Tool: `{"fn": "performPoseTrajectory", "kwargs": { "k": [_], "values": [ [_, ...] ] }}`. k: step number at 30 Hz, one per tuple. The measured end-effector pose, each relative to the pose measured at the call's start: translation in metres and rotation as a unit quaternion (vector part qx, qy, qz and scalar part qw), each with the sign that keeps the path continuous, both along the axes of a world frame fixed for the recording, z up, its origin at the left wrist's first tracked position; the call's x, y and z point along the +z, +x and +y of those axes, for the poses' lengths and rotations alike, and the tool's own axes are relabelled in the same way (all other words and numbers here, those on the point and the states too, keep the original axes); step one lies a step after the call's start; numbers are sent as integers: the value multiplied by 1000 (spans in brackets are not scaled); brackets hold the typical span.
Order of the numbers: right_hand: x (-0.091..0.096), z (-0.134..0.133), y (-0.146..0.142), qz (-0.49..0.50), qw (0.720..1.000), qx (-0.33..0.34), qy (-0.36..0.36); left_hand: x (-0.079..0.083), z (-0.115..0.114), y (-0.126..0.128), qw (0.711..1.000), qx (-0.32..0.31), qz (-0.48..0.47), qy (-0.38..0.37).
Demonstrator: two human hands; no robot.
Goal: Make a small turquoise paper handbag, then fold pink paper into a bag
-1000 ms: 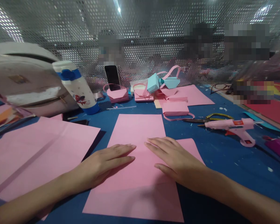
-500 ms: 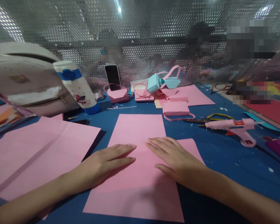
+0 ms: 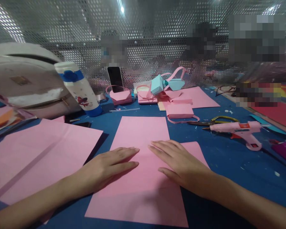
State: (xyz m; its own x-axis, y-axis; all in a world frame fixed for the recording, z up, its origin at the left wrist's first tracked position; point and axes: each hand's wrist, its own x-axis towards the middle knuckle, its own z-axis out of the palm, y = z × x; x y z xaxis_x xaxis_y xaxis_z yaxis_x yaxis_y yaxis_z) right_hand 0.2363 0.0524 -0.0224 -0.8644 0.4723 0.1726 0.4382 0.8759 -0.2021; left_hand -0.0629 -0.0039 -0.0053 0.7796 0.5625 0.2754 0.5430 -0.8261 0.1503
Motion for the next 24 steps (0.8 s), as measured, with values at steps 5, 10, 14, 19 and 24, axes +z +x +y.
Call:
{"fn": "performPoseTrajectory", "kwargs": {
  "k": [5,10,14,19,24],
  "values": [
    [-2,1,1,-6,1000,1,0,6,-5,5,995,-22,70,67],
    [-5,3,2,-20,1000,6,23,11,-11,15,981,-58,128,134],
    [-3,1,-3,-4,998,10,63,16,-15,24,970,-86,163,160],
    [2,-5,-6,2,994,38,106,20,-15,31,968,-79,185,152],
    [8,-2,5,-12,994,68,82,17,-14,32,972,-65,181,132]
  ]
}}
